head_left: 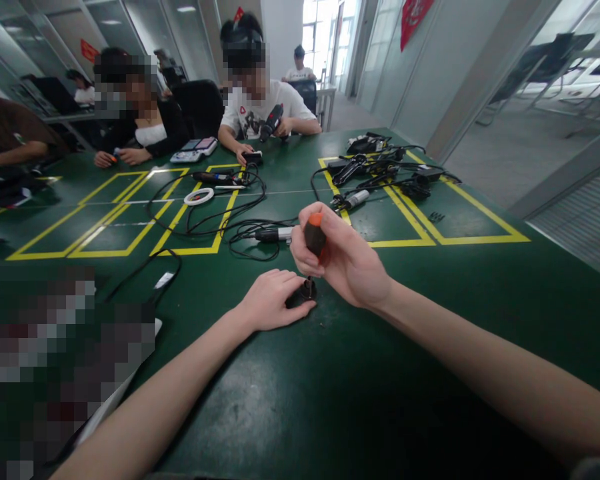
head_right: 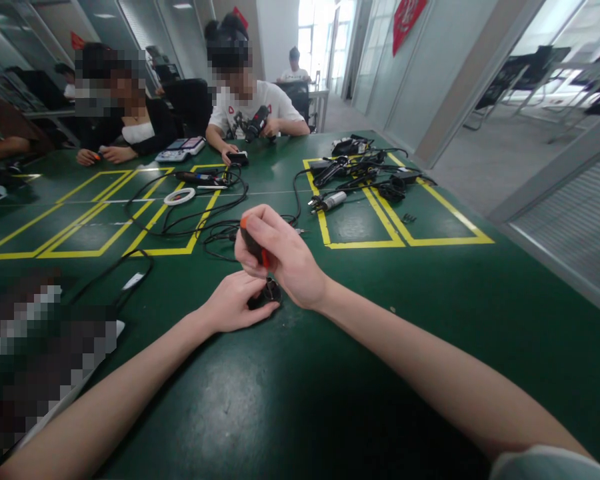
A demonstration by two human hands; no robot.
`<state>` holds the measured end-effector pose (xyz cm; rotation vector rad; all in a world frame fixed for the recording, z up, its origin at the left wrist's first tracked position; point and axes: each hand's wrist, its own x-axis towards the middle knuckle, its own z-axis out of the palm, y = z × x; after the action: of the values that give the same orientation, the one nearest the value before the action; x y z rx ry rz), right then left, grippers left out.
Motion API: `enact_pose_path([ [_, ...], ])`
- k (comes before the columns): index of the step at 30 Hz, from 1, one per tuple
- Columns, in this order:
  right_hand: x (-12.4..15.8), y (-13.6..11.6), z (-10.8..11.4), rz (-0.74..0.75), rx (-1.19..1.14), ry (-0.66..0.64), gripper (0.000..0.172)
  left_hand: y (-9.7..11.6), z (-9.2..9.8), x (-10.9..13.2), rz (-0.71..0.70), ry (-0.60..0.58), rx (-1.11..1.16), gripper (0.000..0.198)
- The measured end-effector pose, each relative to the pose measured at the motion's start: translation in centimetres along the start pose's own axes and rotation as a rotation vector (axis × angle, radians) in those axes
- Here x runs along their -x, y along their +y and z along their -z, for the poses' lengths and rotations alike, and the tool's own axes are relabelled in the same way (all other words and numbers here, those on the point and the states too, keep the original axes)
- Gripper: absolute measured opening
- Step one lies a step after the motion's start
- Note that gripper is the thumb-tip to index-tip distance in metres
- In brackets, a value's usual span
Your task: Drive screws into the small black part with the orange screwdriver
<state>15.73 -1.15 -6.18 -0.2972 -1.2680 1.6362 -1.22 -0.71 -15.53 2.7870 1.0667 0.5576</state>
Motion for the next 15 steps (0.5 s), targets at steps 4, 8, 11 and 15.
enact_pose_path([
  [4,-0.24,-0.13,0.12,-0.075,0.034,-0.001,0.047,-0.07,-0.12,0.07,0.002,0.010,-0.002,0.030],
  [8,-0.18,-0.18,-0.02,-0.070,0.011,0.004,0.048,-0.14,-0.14,0.12,0.000,-0.003,-0.006,0.030],
  [11,-0.09,0.01,-0.02,-0.009,-0.017,0.010,0.041,-0.16,-0.13,0.12,-0.008,0.008,0.002,0.030],
  [15,-0.26,-0.02,0.10,0.002,0.028,0.013,0.042,-0.14,-0.12,0.14,-0.008,0.013,0.010,0.030],
])
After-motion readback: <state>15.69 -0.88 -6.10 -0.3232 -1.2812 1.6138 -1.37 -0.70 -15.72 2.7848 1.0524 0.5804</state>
